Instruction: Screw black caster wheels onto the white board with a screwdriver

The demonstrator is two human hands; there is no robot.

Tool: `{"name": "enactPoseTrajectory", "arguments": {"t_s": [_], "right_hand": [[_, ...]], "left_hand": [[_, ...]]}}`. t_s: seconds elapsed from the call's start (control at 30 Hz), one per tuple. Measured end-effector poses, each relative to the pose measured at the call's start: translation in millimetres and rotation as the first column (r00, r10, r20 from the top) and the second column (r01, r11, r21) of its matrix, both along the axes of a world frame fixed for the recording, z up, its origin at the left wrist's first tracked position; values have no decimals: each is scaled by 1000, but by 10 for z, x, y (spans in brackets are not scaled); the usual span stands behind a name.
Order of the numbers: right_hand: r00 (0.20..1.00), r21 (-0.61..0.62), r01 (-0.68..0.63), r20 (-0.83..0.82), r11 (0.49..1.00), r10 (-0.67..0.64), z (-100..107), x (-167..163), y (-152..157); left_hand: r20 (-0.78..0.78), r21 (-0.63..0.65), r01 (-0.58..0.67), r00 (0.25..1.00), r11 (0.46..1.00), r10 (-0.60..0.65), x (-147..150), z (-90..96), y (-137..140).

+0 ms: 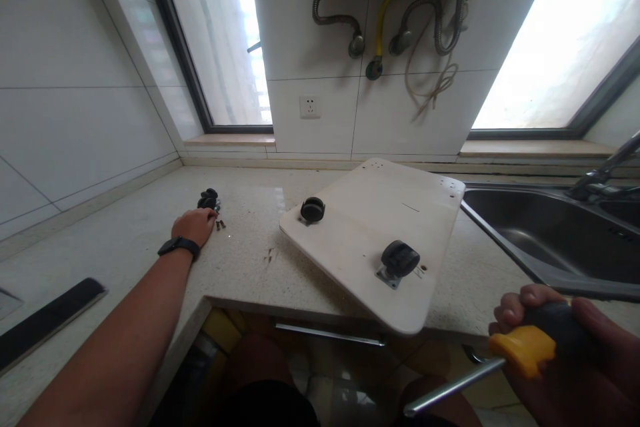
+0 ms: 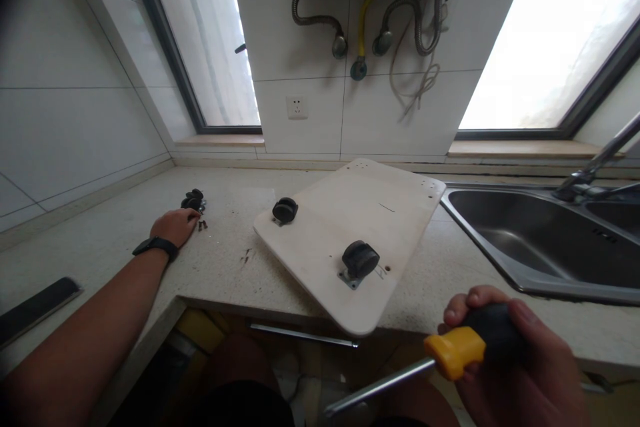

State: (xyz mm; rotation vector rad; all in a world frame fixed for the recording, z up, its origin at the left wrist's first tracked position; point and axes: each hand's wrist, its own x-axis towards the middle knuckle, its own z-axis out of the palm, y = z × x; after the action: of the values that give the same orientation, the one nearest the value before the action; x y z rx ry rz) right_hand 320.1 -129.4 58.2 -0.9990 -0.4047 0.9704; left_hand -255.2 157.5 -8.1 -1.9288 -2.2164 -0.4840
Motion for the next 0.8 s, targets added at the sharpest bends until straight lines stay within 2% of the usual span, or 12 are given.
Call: {"name": "enactPoseTrajectory", "arguments": {"t_s": [0.13,0.23,0.33,0.43,0.47,0.53,0.63,0.67,0.73,0.8], "right_hand": [[998,-54,48,-41,997,-50,18,-55,24],[987,-62,118,-101,991,-124,44,-145,79],[977,-22,167,-132,986,-168,54,-223,135],[977,38,171,-138,985,-164,34,-268,151],[978,55,164,-139,985,-155,25,-279,145],[983,84,141,-131,986,-130,9,-304,120],[986,103,131,-117,986,-119,12,-352,71],[984,102,140,-121,985,-127,22,-369,55],[978,96,168,-142,981,-154,56,-400,26],[973,85,183,-159,979,-167,98,-426,0]], "left_hand": [[136,54,60,988,997,-67,141,95,-93],[280,97,113,950,989,-136,326,232,-180],[406,161,173,886,972,-225,622,450,-305],[497,221,250,803,943,-329,1061,728,-538],[537,241,288,756,927,-374,1234,823,-651],[727,310,370,502,876,-469,1590,991,-926],[870,324,509,172,797,-463,2070,1149,-1391],[898,309,557,95,771,-429,2199,1174,-1537],[943,259,636,-4,727,-332,2401,1192,-1785],[969,214,695,-63,686,-239,2532,1184,-1962]]}}
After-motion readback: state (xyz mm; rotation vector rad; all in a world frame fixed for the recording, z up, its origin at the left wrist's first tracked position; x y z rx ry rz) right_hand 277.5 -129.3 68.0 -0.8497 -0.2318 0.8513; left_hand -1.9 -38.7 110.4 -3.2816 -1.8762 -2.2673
